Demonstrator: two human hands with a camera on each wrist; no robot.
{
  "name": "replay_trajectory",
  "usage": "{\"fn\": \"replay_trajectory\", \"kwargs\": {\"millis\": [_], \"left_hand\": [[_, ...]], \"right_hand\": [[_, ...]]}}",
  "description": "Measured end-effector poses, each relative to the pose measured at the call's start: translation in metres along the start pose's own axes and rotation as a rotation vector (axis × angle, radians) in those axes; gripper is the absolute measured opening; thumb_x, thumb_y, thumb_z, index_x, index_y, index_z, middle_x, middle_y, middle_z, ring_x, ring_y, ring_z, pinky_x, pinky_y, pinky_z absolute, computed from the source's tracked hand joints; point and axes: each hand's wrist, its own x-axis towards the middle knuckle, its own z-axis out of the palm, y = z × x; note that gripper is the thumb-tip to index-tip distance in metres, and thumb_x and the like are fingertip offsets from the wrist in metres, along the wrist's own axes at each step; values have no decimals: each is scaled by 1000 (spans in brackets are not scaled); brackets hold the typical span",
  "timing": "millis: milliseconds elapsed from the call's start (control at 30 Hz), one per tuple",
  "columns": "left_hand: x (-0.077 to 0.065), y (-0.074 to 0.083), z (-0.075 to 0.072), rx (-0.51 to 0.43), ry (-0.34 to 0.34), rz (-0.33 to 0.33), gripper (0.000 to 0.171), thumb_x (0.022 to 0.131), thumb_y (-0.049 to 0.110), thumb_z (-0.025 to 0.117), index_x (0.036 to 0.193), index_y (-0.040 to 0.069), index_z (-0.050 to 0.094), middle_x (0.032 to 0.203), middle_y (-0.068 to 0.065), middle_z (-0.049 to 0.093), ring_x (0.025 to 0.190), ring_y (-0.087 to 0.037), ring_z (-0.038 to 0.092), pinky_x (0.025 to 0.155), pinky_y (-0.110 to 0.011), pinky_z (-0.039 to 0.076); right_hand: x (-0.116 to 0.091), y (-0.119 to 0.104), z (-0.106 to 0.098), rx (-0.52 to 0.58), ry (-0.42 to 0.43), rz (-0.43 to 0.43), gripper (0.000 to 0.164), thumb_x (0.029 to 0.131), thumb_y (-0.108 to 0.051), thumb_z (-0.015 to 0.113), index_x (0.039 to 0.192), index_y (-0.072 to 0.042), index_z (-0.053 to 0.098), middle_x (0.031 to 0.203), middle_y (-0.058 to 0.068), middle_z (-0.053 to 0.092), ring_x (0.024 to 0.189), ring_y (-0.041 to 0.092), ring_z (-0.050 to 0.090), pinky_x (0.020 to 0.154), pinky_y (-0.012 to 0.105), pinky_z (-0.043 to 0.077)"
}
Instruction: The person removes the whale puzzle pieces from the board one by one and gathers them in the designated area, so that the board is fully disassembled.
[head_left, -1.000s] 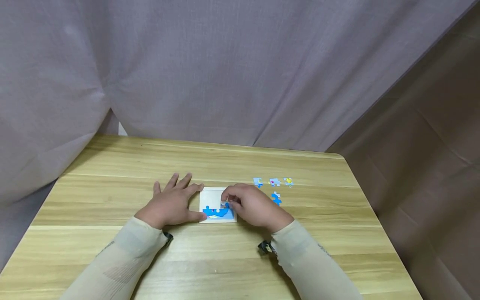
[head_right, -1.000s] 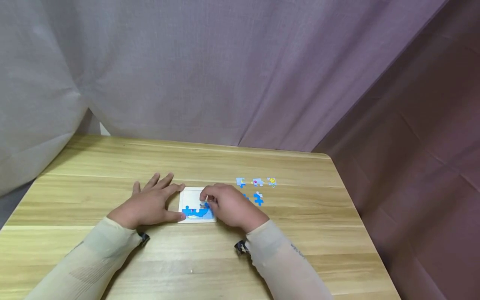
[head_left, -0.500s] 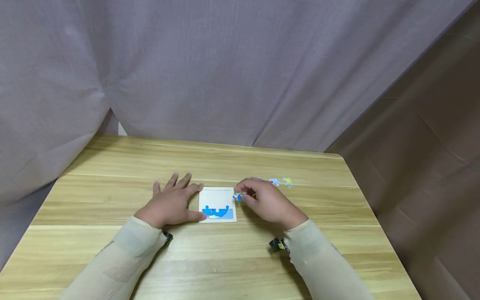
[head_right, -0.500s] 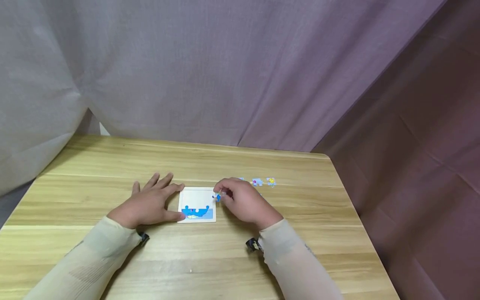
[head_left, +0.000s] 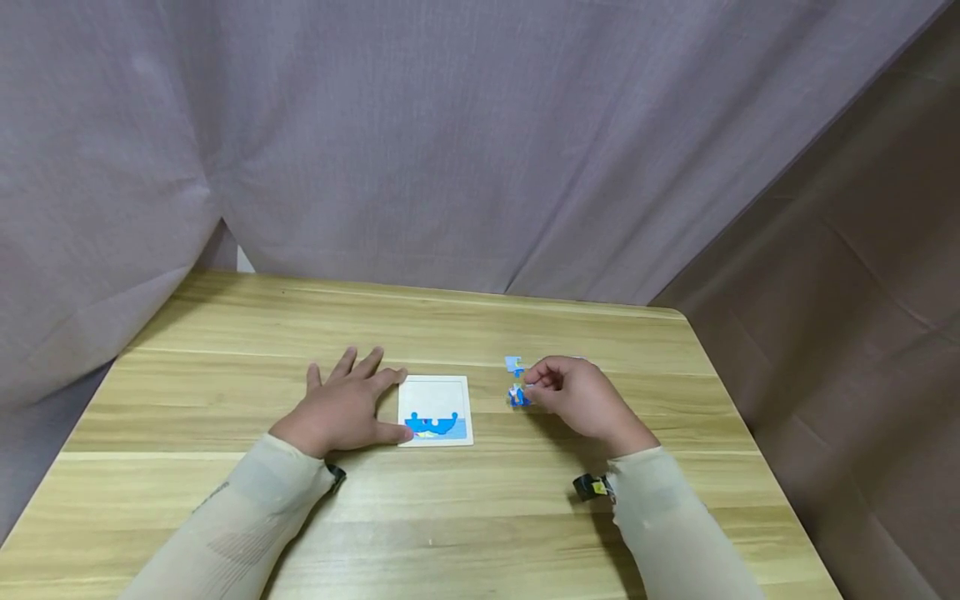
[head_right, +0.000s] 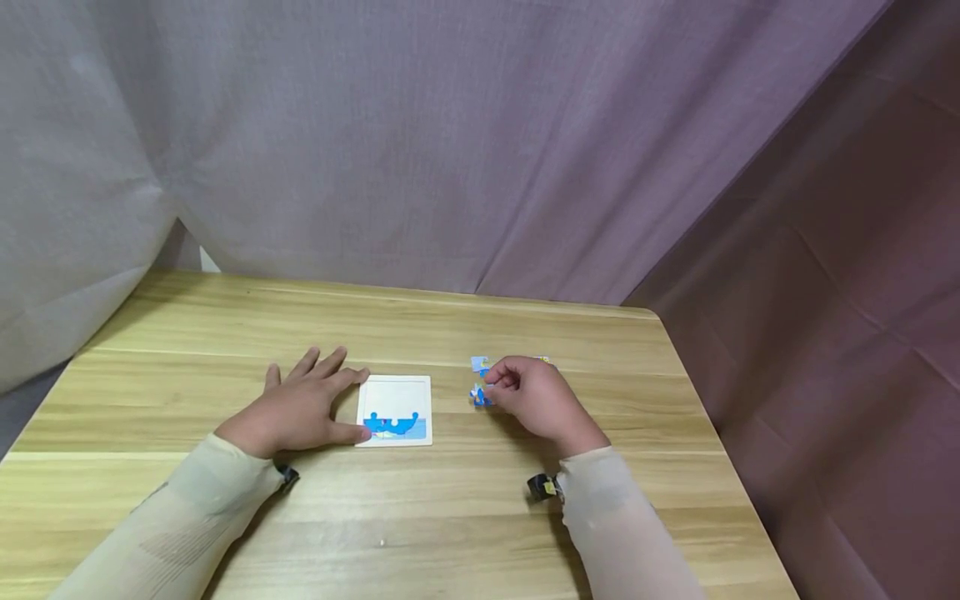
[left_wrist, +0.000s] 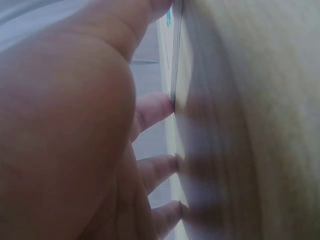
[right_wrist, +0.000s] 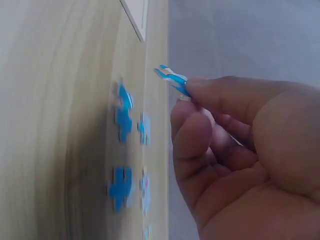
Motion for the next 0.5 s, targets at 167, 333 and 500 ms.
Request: {"fn": "replay_trajectory", "kwargs": {"millis": [167,333,500], "left_hand": [[0,0,0,-2,0,1,100,90,79,80,173,35,46,189,-14,19,174,-55,6,122,-96,1],[0,0,-1,0,0,1,100,90,78,80,173,34,46,189,-14,19,174,-55,6,122,-96,1],[-1,1,-2,0,-7,1,100,90,77,80,174,34,46,189,-15,18,174,-55,6,122,-96,0]], "right_hand": [[-2,15,-14,84,15,52,14,108,-21,78,119,-12,78,104,9,75,87,26,76,75,37,66],[-2,34,-29,125,46,98,20,111,-21,74,126,-8,77,111,15,77,93,28,81,80,39,70],[-2,51,-38,92,90,110,25,111,-20,73,132,-6,76,108,14,80,90,25,77,79,32,67]]}}
